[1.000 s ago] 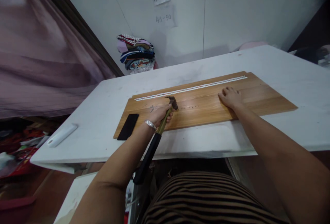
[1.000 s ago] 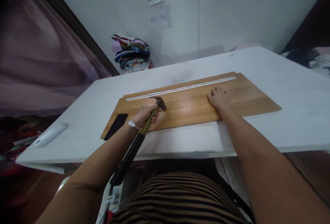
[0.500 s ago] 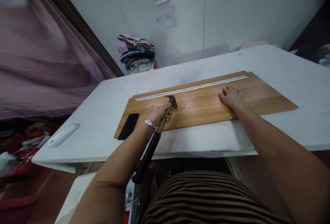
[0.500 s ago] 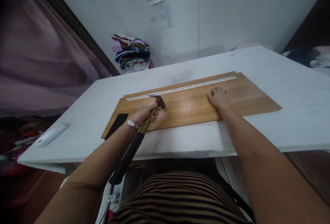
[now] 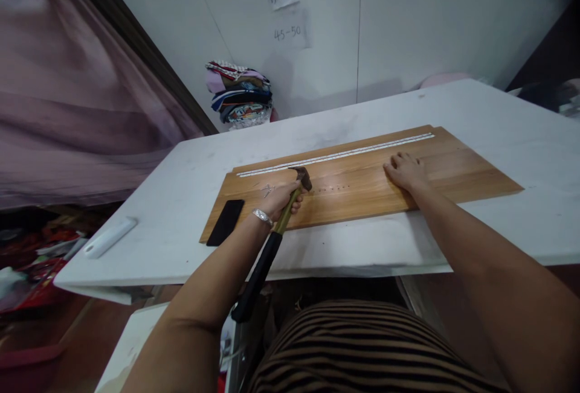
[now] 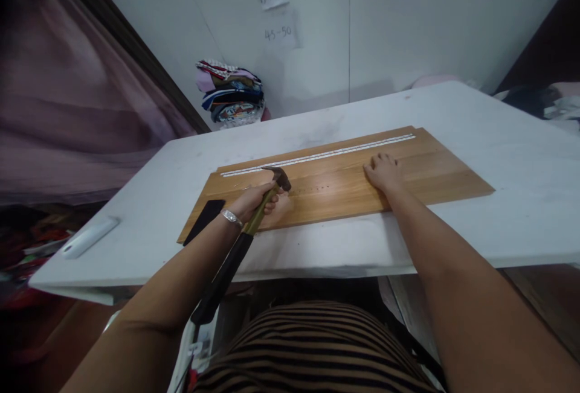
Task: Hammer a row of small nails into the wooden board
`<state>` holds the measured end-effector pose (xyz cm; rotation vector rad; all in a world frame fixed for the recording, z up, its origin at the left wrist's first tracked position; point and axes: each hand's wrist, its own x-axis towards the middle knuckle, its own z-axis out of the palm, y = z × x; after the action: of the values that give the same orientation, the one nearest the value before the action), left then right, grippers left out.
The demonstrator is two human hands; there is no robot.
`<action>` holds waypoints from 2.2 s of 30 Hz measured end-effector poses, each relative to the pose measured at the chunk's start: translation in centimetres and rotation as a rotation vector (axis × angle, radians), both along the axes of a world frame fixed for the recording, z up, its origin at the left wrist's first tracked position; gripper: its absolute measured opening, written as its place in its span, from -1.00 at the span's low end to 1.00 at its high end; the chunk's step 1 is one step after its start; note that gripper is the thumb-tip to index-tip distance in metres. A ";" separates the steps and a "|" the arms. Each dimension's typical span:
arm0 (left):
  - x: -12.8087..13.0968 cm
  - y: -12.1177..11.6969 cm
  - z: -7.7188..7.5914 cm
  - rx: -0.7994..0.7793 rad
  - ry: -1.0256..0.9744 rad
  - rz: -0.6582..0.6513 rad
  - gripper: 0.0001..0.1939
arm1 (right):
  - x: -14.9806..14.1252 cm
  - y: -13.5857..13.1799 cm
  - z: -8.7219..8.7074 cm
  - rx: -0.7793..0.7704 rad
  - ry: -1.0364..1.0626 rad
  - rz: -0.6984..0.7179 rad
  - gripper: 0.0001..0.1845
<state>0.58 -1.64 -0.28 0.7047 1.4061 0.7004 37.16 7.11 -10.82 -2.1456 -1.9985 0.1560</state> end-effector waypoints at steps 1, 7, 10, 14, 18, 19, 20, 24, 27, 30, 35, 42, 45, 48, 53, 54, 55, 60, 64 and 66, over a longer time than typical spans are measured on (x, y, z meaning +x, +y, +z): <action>0.0 0.0 0.1 -0.002 0.000 0.001 -0.65 | 0.0 0.0 0.0 -0.001 0.000 0.000 -0.47; 0.3 0.0 0.0 -0.018 0.020 -0.006 -0.61 | 0.0 0.0 -0.2 0.020 0.006 -0.006 -0.47; 0.2 0.0 -0.5 0.000 0.016 -0.008 -0.62 | 0.0 0.0 -0.1 0.021 0.017 0.000 -0.49; 0.1 0.0 -0.7 -0.007 0.018 -0.004 -0.61 | 0.0 0.1 -0.2 0.019 0.010 -0.002 -0.51; 0.2 0.0 -0.2 -0.020 0.011 -0.007 -0.61 | 0.0 0.2 -0.3 0.020 0.007 -0.002 -0.49; 0.2 0.0 0.0 -0.022 0.009 -0.007 -0.61 | 0.1 0.2 -0.3 0.019 0.008 -0.002 -0.49; 0.2 0.0 0.2 -0.024 0.009 -0.005 -0.62 | 0.1 0.2 -0.3 0.017 0.008 -0.002 -0.49; 0.4 -0.2 0.8 -0.027 0.019 0.009 -0.62 | 0.1 0.2 -0.4 0.024 0.011 0.006 -0.49; 0.4 -0.2 0.5 -0.031 0.023 0.008 -0.62 | 0.2 0.3 -0.5 0.031 0.011 0.004 -0.49; 0.2 -0.2 -0.1 -0.020 0.024 -0.004 -0.61 | 0.2 0.3 -0.5 0.034 0.013 0.003 -0.48; 0.2 -0.1 -0.2 -0.015 0.026 -0.011 -0.60 | 0.1 0.3 -0.5 0.037 0.009 -0.004 -0.50; 0.4 -0.1 0.5 -0.006 0.019 0.004 -0.60 | 0.0 0.1 -0.1 0.011 -0.007 -0.008 -0.49; 0.3 0.0 0.4 -0.010 0.002 0.011 -0.61 | -0.1 0.0 0.1 -0.003 -0.008 -0.011 -0.47; 0.1 0.0 0.0 -0.027 -0.010 0.006 -0.62 | -0.2 -0.1 0.3 -0.010 -0.001 -0.008 -0.48; -0.1 0.1 -0.6 -0.023 -0.017 0.007 -0.65 | -0.1 0.0 0.2 -0.005 0.007 -0.003 -0.48; -0.1 0.1 -0.7 -0.022 -0.013 0.007 -0.65 | -0.1 0.0 0.1 0.001 0.008 -0.003 -0.49; -0.1 0.1 -0.6 -0.021 -0.009 0.006 -0.64 | 0.0 0.0 0.0 0.009 0.010 -0.003 -0.50; 0.1 0.0 0.0 -0.027 -0.004 -0.003 -0.62 | 0.0 0.0 -0.2 0.036 0.022 -0.004 -0.52; 0.3 -0.1 0.5 -0.015 -0.011 0.008 -0.63 | 0.0 0.0 -0.2 0.031 0.024 -0.002 -0.51; 0.3 -0.1 0.5 -0.022 -0.008 0.008 -0.62 | 0.0 0.0 -0.2 0.030 0.022 -0.002 -0.50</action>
<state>0.84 -1.79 0.23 0.6793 1.4081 0.6923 37.15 7.12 -11.00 -2.1184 -1.9741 0.1473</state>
